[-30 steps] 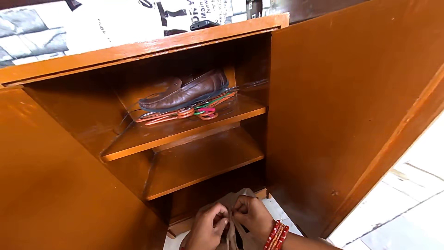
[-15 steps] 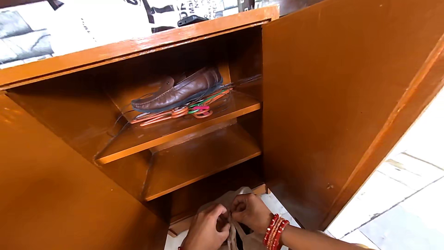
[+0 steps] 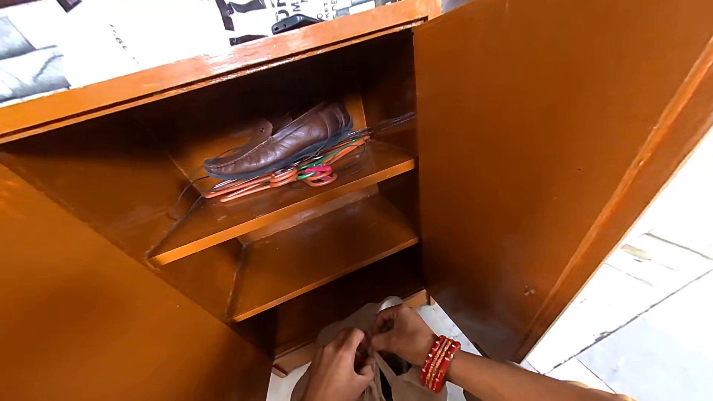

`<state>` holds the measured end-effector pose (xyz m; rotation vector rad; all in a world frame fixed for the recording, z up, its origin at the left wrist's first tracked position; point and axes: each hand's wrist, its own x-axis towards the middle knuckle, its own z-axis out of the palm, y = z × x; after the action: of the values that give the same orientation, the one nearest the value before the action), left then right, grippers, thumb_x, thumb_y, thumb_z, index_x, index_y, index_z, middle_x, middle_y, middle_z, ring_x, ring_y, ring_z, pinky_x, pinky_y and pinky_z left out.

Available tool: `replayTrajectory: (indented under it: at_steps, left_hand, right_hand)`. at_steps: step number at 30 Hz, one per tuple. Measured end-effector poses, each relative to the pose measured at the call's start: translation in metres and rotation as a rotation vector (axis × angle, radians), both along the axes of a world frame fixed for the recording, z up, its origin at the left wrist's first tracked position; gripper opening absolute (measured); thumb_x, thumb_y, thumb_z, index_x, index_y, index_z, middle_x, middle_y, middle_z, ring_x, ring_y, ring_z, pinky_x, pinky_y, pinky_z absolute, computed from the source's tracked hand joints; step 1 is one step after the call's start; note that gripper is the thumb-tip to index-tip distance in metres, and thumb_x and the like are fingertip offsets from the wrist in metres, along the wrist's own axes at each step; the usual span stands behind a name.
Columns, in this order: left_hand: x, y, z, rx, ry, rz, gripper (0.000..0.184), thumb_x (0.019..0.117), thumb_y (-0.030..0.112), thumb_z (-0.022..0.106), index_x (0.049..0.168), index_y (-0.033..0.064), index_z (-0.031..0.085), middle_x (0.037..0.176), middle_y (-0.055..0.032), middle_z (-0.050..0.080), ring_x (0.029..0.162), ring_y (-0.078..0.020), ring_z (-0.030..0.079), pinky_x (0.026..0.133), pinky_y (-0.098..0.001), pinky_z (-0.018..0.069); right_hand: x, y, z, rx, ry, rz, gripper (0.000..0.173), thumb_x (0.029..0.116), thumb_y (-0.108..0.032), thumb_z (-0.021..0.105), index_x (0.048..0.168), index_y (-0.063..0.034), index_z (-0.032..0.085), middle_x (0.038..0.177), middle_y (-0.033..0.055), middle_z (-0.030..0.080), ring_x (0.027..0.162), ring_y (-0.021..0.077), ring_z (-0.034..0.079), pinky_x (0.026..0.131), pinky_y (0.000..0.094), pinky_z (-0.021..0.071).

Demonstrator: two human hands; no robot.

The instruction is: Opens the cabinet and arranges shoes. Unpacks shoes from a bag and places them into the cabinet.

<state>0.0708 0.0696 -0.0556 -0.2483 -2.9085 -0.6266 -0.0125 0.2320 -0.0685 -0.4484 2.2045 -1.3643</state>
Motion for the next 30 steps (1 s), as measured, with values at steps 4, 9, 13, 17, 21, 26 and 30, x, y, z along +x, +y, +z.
replayTrajectory:
  at_steps: [4, 9, 13, 17, 21, 26, 30]
  left_hand:
    - [0.000, -0.005, -0.010, 0.083, 0.099, -0.053, 0.020, 0.0788, 0.007, 0.075, 0.096, -0.0032, 0.072, 0.091, -0.0160, 0.074, 0.077, -0.0257, 0.075, 0.071, -0.0404, 0.0627]
    - [-0.001, -0.009, -0.018, 0.236, 0.132, -0.099, 0.021, 0.0736, 0.003, 0.075, 0.093, -0.0055, 0.072, 0.087, -0.0160, 0.073, 0.073, -0.0203, 0.073, 0.068, -0.0322, 0.0619]
    - [-0.003, -0.011, -0.023, 0.262, 0.192, -0.150, 0.018, 0.0702, 0.003, 0.075, 0.087, -0.0034, 0.071, 0.084, -0.0134, 0.072, 0.070, -0.0161, 0.071, 0.065, -0.0272, 0.0604]
    - [-0.005, -0.019, -0.017, 0.335, 0.089, -0.167, 0.016, 0.0772, 0.005, 0.076, 0.091, -0.0032, 0.073, 0.090, -0.0127, 0.075, 0.077, -0.0149, 0.074, 0.073, -0.0278, 0.0623]
    - [-0.004, -0.021, -0.004, 0.328, -0.005, -0.118, 0.014, 0.0864, 0.010, 0.074, 0.095, -0.0018, 0.076, 0.094, -0.0125, 0.076, 0.083, -0.0156, 0.075, 0.080, -0.0297, 0.0621]
    - [0.000, -0.005, 0.009, 0.084, -0.053, -0.052, 0.014, 0.0885, 0.007, 0.072, 0.096, -0.0038, 0.075, 0.095, -0.0182, 0.075, 0.085, -0.0288, 0.075, 0.081, -0.0424, 0.0616]
    - [-0.004, 0.006, 0.025, -0.054, -0.316, 0.009, 0.021, 0.0958, 0.012, 0.066, 0.106, -0.0038, 0.073, 0.106, -0.0197, 0.074, 0.099, -0.0322, 0.073, 0.092, -0.0469, 0.0568]
  right_hand:
    - [0.001, 0.001, 0.000, -0.145, -0.130, -0.020, 0.010, 0.0896, -0.011, 0.073, 0.092, -0.0019, 0.071, 0.075, 0.0017, 0.067, 0.065, 0.0085, 0.064, 0.067, 0.0288, 0.0554]
    - [0.001, 0.002, 0.001, -0.213, -0.203, 0.008, 0.004, 0.0918, -0.006, 0.069, 0.091, -0.0024, 0.069, 0.072, -0.0016, 0.066, 0.062, 0.0066, 0.063, 0.063, 0.0251, 0.0550]
    - [0.000, 0.002, 0.000, -0.233, -0.221, 0.039, 0.004, 0.0935, -0.006, 0.068, 0.092, -0.0021, 0.068, 0.073, -0.0014, 0.067, 0.063, 0.0064, 0.064, 0.064, 0.0245, 0.0559]
    - [-0.001, 0.001, -0.001, -0.210, -0.163, 0.048, 0.005, 0.0901, -0.005, 0.071, 0.092, -0.0016, 0.069, 0.075, -0.0003, 0.067, 0.064, 0.0066, 0.064, 0.066, 0.0254, 0.0560]
    - [0.000, 0.001, 0.004, -0.091, -0.056, 0.083, 0.014, 0.0864, -0.008, 0.076, 0.096, -0.0003, 0.070, 0.079, 0.0033, 0.068, 0.067, 0.0092, 0.064, 0.069, 0.0298, 0.0555]
    - [0.000, 0.001, 0.003, -0.014, -0.038, 0.093, 0.018, 0.0865, -0.012, 0.078, 0.098, 0.0002, 0.071, 0.082, 0.0059, 0.069, 0.070, 0.0123, 0.064, 0.071, 0.0336, 0.0547]
    - [0.001, 0.003, 0.006, 0.064, -0.022, 0.106, 0.022, 0.0874, -0.015, 0.078, 0.100, 0.0010, 0.071, 0.086, 0.0094, 0.070, 0.075, 0.0161, 0.065, 0.075, 0.0375, 0.0547]
